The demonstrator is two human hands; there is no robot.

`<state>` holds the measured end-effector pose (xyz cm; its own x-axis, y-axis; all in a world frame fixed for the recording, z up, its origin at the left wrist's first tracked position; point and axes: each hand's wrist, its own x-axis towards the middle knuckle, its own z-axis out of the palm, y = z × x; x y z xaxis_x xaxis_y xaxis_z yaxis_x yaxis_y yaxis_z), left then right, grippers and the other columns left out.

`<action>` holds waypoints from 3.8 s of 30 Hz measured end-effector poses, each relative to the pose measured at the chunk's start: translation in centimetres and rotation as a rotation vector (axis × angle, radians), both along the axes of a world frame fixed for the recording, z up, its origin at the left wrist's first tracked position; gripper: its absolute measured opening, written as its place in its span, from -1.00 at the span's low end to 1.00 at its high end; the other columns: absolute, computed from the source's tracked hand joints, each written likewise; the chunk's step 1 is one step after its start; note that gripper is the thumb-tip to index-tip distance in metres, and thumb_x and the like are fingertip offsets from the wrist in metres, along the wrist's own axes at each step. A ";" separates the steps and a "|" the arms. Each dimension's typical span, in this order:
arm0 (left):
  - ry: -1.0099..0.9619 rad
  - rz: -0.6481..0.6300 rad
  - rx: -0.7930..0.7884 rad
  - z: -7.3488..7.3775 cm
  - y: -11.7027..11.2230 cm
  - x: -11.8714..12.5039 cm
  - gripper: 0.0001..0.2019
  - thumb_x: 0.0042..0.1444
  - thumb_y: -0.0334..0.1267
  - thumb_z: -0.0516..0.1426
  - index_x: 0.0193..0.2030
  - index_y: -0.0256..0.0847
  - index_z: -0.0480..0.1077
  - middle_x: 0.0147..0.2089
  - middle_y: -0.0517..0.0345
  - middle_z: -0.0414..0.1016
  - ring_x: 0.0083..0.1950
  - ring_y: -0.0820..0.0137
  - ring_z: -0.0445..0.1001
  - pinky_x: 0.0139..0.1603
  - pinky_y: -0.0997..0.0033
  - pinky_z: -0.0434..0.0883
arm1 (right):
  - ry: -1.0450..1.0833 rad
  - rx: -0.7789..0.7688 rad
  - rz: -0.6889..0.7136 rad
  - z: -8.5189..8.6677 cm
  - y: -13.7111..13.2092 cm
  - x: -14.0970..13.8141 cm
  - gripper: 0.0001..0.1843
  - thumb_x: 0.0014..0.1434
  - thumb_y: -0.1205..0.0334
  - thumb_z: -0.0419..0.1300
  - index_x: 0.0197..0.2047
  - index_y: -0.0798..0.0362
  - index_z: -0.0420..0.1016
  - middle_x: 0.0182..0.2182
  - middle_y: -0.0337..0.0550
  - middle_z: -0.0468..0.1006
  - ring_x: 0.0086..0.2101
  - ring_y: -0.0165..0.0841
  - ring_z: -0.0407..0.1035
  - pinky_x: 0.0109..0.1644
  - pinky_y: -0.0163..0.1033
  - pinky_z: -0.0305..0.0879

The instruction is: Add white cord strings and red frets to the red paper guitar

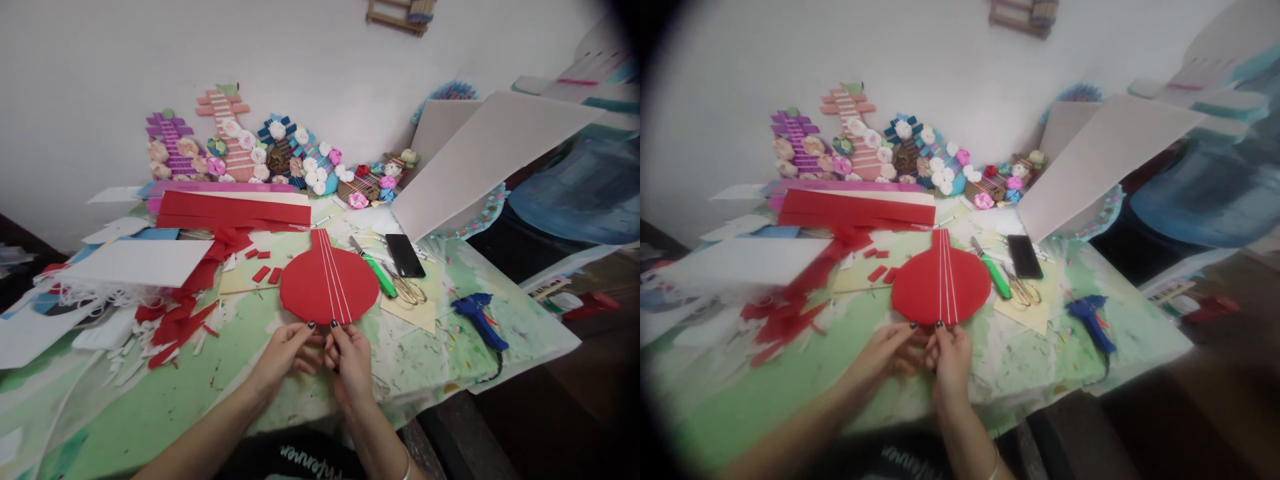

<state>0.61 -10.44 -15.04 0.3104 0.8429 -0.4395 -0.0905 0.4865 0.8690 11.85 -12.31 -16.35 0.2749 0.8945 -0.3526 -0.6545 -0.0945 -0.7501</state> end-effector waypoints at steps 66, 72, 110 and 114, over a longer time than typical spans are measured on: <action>-0.209 0.194 0.034 3.4 2.3 1.2 -0.81 -0.19 -0.35 0.35 -0.39 -0.41 0.53 -0.42 -0.12 0.60 -0.49 0.34 0.55 -0.46 0.45 0.53 | -1.839 0.821 -0.334 1.3 3.0 5.7 -0.77 0.13 0.43 0.16 -0.19 0.01 0.56 -0.31 -0.08 0.57 -0.24 -0.26 0.30 -0.10 -0.10 0.19; -0.270 0.255 0.085 4.1 2.7 1.1 -0.72 -0.35 -0.38 0.42 -0.44 -0.43 0.53 -0.49 0.00 0.58 -0.53 0.45 0.52 -0.48 0.57 0.52 | -1.850 0.828 -0.326 2.4 3.6 5.8 -0.79 0.15 0.40 0.17 -0.18 0.00 0.57 -0.32 -0.10 0.58 -0.25 -0.27 0.30 -0.14 -0.12 0.17; -0.013 0.318 0.907 20.7 14.4 -0.1 -0.60 -0.18 -0.43 0.29 -0.11 -0.43 0.48 -0.53 0.08 0.55 -0.52 0.40 0.55 -0.45 0.47 0.56 | -1.635 0.679 -0.374 17.0 9.9 11.4 -0.60 0.15 0.06 0.10 0.02 0.04 0.43 -0.06 0.01 0.53 -0.09 -0.17 0.41 0.00 -0.03 0.30; -0.044 0.305 0.901 20.4 14.8 -0.3 -0.59 -0.20 -0.42 0.30 -0.11 -0.41 0.47 -0.53 0.11 0.54 -0.52 0.40 0.55 -0.46 0.49 0.55 | -1.799 -0.015 -0.635 8.9 2.1 20.1 -0.45 0.09 -0.09 0.06 -0.01 0.14 0.45 -0.14 0.17 0.54 -0.17 0.03 0.43 -0.12 0.09 0.33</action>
